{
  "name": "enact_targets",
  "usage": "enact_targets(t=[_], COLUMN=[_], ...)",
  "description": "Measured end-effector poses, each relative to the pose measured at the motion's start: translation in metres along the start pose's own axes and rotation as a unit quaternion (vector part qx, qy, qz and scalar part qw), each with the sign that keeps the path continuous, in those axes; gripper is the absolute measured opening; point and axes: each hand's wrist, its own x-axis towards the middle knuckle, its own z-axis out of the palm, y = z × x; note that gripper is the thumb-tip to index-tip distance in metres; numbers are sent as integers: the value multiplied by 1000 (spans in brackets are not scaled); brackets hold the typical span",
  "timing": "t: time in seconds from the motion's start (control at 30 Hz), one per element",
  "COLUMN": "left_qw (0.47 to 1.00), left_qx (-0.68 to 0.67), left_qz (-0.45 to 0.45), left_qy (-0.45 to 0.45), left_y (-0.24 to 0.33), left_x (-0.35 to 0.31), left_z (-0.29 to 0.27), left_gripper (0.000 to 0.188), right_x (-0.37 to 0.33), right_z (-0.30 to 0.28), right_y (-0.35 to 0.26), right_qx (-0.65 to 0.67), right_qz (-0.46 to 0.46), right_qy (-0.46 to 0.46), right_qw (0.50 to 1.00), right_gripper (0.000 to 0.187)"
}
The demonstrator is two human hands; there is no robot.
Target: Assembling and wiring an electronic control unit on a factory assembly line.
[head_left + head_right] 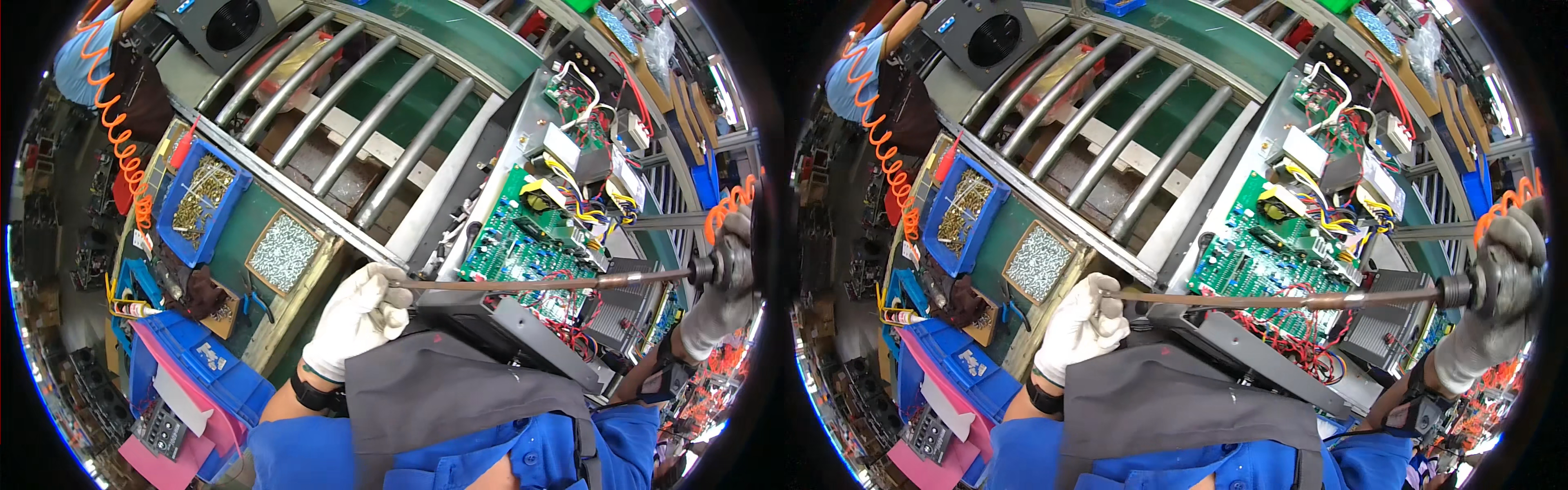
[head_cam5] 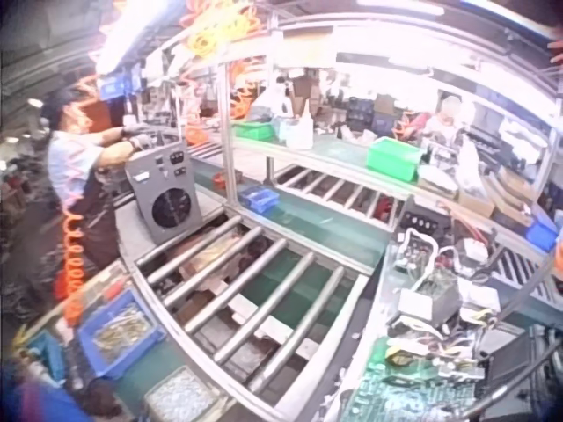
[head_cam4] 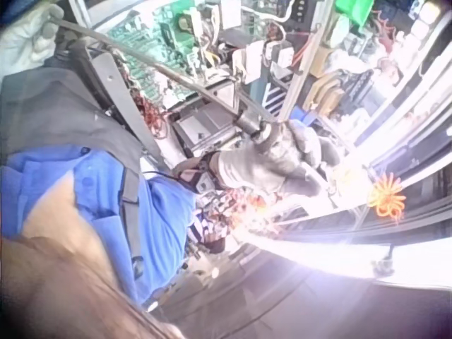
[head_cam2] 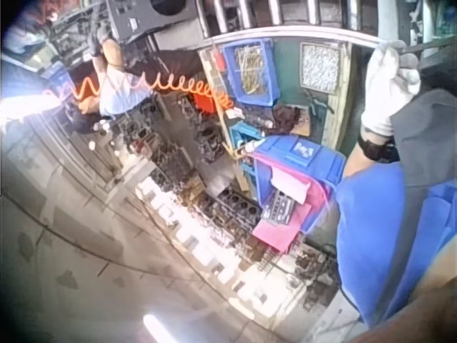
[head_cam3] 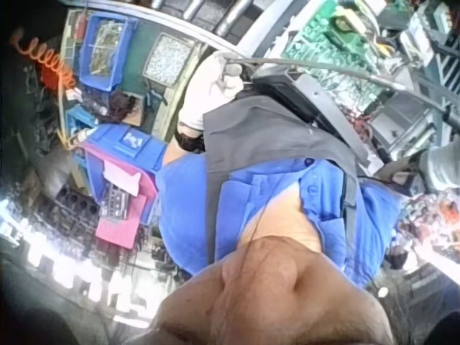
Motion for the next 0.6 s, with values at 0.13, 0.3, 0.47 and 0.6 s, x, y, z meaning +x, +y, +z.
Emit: enact_targets(t=[0.13,0.3,0.47,0.6], left_qw=[999,992,956,805], left_qx=[48,114,280,593], left_qz=[-20,-39,85,23], left_qy=[9,-43,-25,-9], left_y=[10,8,9,20], left_x=[5,16,20,17], left_z=[4,22,54,65], left_gripper=[33,33,63,84], right_x=[-22,-41,-30,-9], right_z=[5,8,5,-35], right_y=[-7,-11,-13,-28], right_qx=[-85,-311,-595,-315], right_qz=[-122,-267,-272,-215], right_qy=[30,113,185,105], right_qw=[988,905,734,919], right_gripper=[40,40,41,39])
